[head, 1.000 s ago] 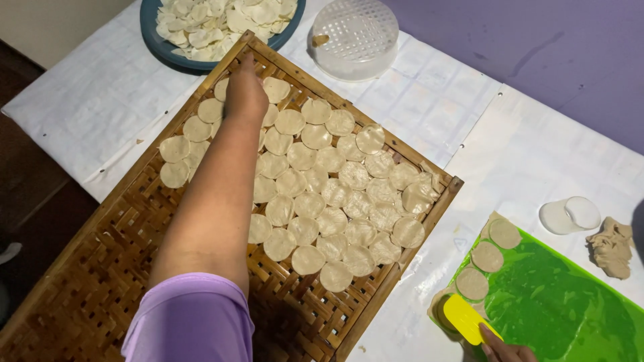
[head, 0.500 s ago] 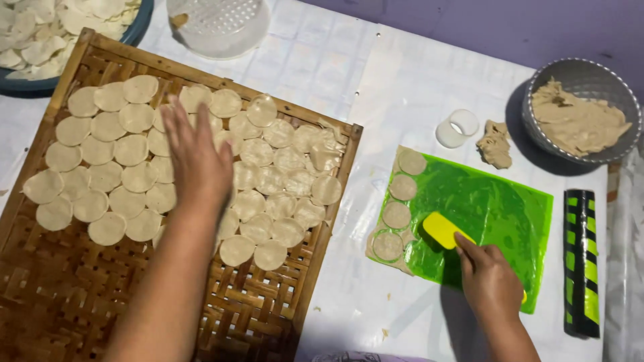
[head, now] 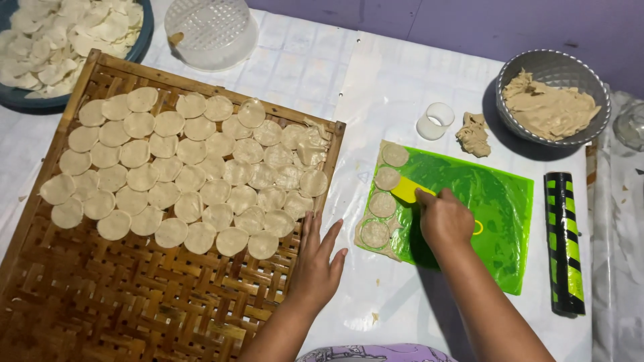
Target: Using a roller to flatten dough, cutting it into circles with a mold, and placing the circles on a wooden tray.
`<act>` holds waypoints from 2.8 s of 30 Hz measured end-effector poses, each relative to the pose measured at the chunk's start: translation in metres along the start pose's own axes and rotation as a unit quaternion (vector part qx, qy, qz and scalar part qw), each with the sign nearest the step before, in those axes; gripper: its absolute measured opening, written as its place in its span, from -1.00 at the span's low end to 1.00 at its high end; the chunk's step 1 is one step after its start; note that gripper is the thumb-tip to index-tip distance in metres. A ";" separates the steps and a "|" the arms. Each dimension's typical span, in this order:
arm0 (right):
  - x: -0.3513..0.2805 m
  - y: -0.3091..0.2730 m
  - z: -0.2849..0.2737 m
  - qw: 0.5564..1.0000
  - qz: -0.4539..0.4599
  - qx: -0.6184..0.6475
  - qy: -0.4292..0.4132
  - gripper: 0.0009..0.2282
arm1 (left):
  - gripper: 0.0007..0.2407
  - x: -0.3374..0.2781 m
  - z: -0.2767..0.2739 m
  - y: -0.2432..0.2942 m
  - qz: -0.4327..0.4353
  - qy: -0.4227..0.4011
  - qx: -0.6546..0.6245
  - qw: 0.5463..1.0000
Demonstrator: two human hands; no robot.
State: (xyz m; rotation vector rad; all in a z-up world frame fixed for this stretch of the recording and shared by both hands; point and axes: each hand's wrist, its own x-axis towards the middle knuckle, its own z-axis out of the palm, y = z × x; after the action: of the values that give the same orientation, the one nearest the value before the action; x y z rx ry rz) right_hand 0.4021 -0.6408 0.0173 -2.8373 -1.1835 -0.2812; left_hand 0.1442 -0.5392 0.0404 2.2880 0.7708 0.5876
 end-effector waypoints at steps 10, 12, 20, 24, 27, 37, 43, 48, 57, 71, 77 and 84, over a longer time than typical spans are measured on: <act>-0.006 -0.021 -0.054 0.951 -0.053 0.305 0.005 -0.74 | -0.68 0.023 -0.012 -0.024 -0.170 0.077 -0.352 0.917; -0.014 -0.028 -0.072 0.916 -0.122 0.381 -0.030 -0.66 | -0.56 0.039 -0.019 -0.031 -0.303 0.036 -0.513 0.802; -0.042 -0.047 -0.102 0.954 -0.244 0.175 0.004 -0.63 | -0.78 0.048 -0.055 -0.030 -0.332 -0.045 -0.542 0.771; -0.049 -0.067 -0.109 0.972 -0.225 0.062 -0.005 -0.76 | -0.90 0.043 -0.025 -0.053 -0.247 0.050 -0.381 0.890; -0.053 -0.085 -0.110 0.983 -0.164 0.021 -0.083 -0.75 | -0.91 0.041 -0.028 -0.050 -0.212 0.084 -0.368 0.902; -0.045 -0.055 -0.057 0.986 -0.050 0.066 -0.141 -0.70 | -0.64 0.119 -0.216 -0.099 -0.279 0.136 -0.040 0.950; -0.050 0.007 0.050 0.972 -0.069 0.200 -0.100 -0.63 | -0.59 0.194 -0.236 -0.246 -0.217 0.282 0.065 0.932; -0.060 0.054 0.139 0.939 -0.093 0.329 -0.040 -0.68 | -0.52 0.239 -0.237 -0.258 -0.215 0.226 -0.049 0.949; -0.058 0.061 0.108 0.929 -0.082 0.360 0.013 -0.67 | -0.46 0.236 -0.240 -0.268 -0.274 0.209 0.095 0.934; -0.037 0.005 -0.031 0.980 0.119 0.095 -0.128 -0.76 | -0.40 0.195 -0.194 -0.167 -0.164 0.165 0.321 0.918; 0.000 0.013 -0.007 0.979 0.129 0.041 -0.152 -0.73 | -0.52 0.133 -0.123 -0.041 -0.155 0.089 0.155 0.972; 0.044 0.012 0.046 0.991 0.061 -0.062 -0.101 -0.71 | -0.52 0.068 -0.030 -0.030 0.020 0.072 0.066 0.995</act>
State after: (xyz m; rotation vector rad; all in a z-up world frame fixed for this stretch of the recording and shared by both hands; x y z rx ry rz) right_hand 0.4478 -0.6134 -0.0195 -3.0948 -1.0502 -0.0639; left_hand 0.1654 -0.4627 0.0536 2.4067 0.8564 0.7476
